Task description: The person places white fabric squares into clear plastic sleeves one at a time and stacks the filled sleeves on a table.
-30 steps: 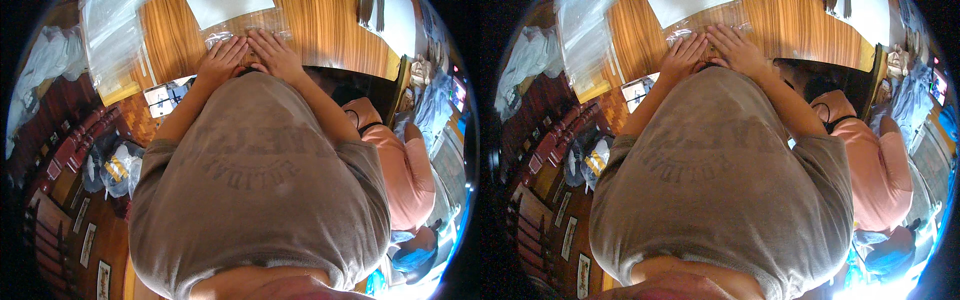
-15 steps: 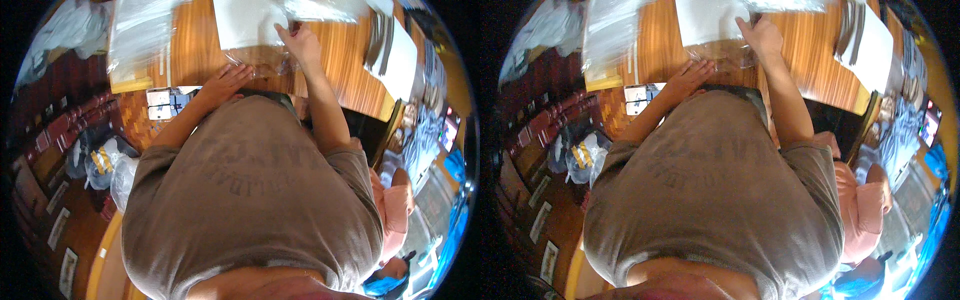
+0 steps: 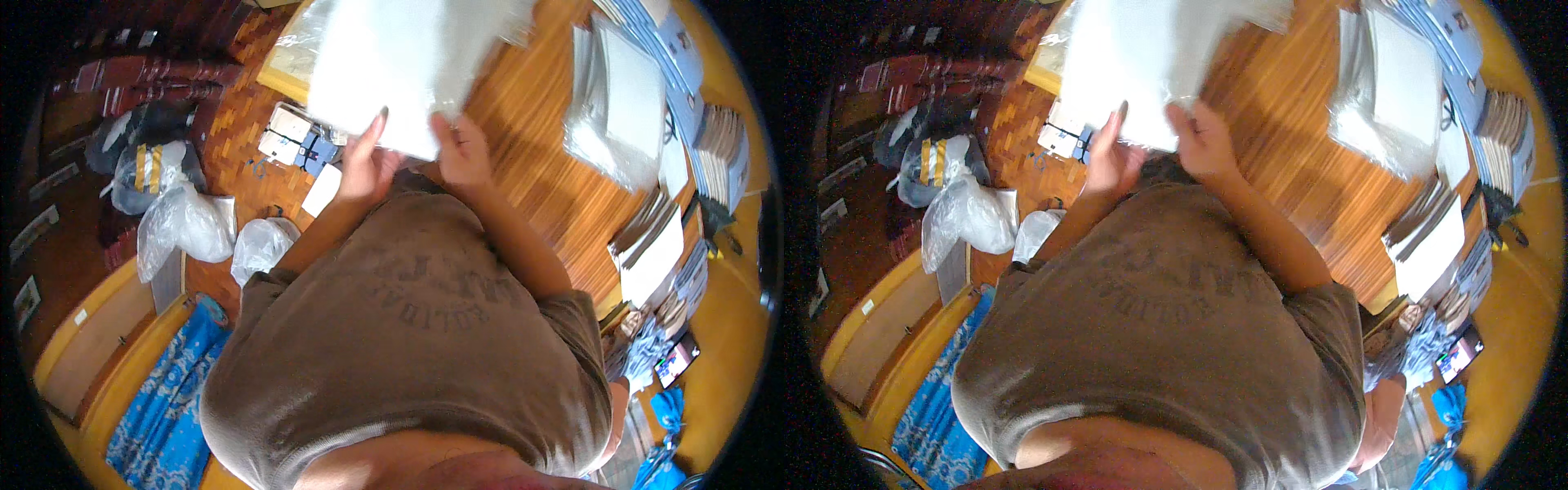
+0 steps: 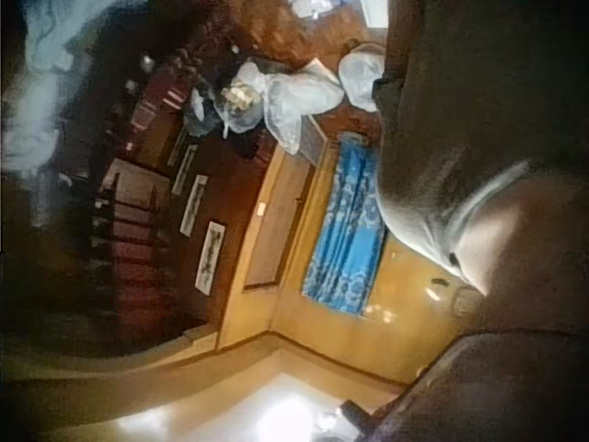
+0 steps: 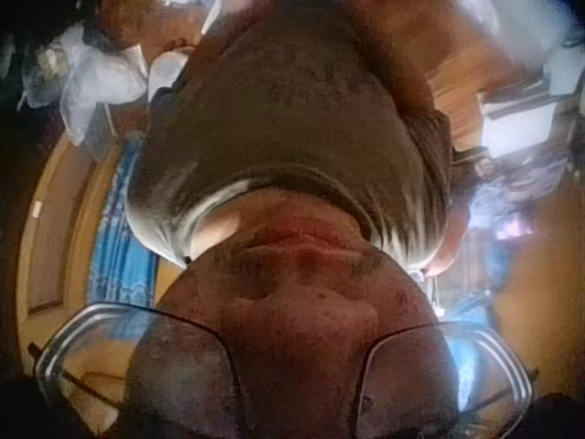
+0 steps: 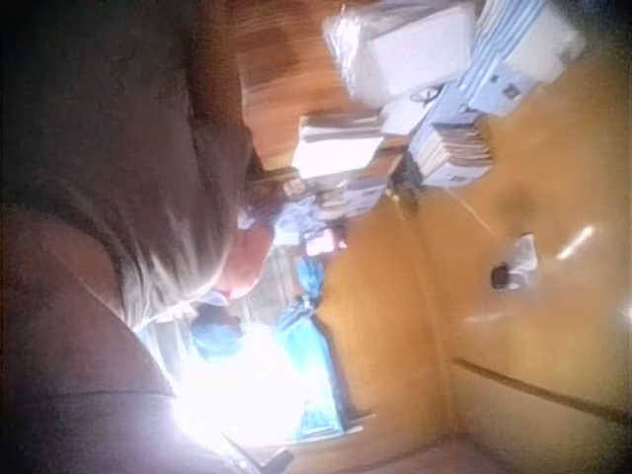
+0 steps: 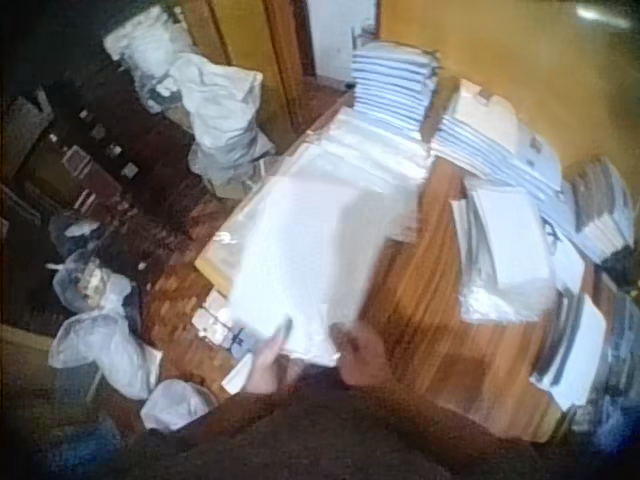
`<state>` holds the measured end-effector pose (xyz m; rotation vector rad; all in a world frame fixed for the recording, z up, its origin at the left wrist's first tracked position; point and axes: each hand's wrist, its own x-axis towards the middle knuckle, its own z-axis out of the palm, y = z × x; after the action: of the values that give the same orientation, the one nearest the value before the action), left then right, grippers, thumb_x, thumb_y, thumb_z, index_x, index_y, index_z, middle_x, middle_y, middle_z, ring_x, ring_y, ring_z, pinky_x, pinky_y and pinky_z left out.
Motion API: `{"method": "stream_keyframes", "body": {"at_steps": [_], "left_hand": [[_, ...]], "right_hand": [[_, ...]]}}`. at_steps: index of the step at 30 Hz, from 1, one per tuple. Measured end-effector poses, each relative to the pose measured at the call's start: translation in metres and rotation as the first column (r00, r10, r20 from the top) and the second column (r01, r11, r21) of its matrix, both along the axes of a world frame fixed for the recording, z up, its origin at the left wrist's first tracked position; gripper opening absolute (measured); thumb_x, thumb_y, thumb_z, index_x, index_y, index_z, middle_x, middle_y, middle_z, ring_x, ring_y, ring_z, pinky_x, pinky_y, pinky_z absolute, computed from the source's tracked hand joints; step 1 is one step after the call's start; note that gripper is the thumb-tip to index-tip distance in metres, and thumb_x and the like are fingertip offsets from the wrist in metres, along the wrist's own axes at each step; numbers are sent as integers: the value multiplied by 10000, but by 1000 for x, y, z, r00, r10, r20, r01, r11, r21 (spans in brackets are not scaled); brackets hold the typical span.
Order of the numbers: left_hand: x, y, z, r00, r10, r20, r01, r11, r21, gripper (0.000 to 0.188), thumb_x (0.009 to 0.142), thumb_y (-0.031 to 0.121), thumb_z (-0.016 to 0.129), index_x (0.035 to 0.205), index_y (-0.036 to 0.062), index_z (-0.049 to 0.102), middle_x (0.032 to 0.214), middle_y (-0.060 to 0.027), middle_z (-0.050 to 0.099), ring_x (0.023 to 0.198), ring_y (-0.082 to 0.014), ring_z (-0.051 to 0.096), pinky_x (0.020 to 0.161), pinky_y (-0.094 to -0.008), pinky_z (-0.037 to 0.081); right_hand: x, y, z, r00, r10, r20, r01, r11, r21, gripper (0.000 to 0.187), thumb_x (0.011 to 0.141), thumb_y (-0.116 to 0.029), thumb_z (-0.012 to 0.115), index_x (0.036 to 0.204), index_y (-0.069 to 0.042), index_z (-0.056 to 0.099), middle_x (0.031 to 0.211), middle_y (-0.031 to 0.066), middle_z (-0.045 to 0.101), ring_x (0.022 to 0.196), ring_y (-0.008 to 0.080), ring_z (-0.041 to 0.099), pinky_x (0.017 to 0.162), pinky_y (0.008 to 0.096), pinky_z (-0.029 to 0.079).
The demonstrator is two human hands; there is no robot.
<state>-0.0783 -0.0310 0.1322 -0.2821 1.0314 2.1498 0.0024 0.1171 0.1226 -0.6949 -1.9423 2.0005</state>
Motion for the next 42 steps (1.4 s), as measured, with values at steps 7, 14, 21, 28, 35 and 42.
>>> {"method": "stream_keyframes", "body": {"at_steps": [7, 14, 21, 28, 35, 42], "left_hand": [[-98, -180, -42, 756, 335, -562, -620, 643, -450, 512, 979, -60, 682, 1454, -54, 491, 1333, -158, 658, 1202, -246, 652, 1039, -385, 531], [-94, -231, -71, 895, -5, -445, -335, 652, -680, 530, 991, 51, 727, 1464, -48, 512, 1358, -163, 665, 1193, -221, 643, 1037, -362, 511], [-186, -2, -109, 989, -63, -133, -8, 881, -472, 499, 975, 297, 798, 1264, -55, 594, 980, -103, 714, 779, -205, 672, 643, -339, 554], [-226, -45, -83, 492, -824, -282, 126, 387, -913, 575, 1000, 481, 704, 683, 5, 653, 494, -86, 585, 499, -175, 650, 457, -363, 481], [-171, -123, -67, 482, -831, -278, 104, 370, -923, 431, 1027, 424, 733, 959, 3, 677, 700, -52, 663, 560, -120, 595, 523, -292, 493], [-134, -40, -21, 551, -756, -354, 429, 621, -656, 296, 1065, 312, 701, 1083, 16, 683, 780, -35, 690, 635, -90, 622, 565, -252, 507]], "right_hand": [[-138, -13, -50, 945, 303, -124, 17, 333, 943, 323, 977, -320, 685, 1168, -59, 666, 1191, 129, 635, 1112, 358, 627, 923, 464, 546], [-229, 40, -50, 918, 109, 381, -395, 300, 868, 188, 1019, -223, 605, 1132, -74, 631, 1210, 177, 673, 1101, 402, 679, 862, 540, 580], [-207, 38, -1, 956, 160, 245, -290, 402, 869, 275, 1070, -317, 592, 1202, -83, 650, 1187, 171, 691, 1137, 406, 673, 942, 499, 556], [-109, 57, 9, 976, -37, 215, -180, 423, 888, 415, 949, -355, 775, 1188, -24, 699, 1179, 192, 696, 1102, 402, 682, 930, 498, 564], [63, 261, 12, 596, -801, 44, -113, -30, 993, 541, 944, -468, 749, 1225, -10, 692, 1207, 253, 721, 1100, 431, 718, 942, 513, 579], [93, 297, -1, 348, -670, 656, -405, 523, 750, 462, 1046, -410, 550, 1271, -50, 732, 1184, 277, 755, 1117, 395, 752, 966, 490, 610]]}}
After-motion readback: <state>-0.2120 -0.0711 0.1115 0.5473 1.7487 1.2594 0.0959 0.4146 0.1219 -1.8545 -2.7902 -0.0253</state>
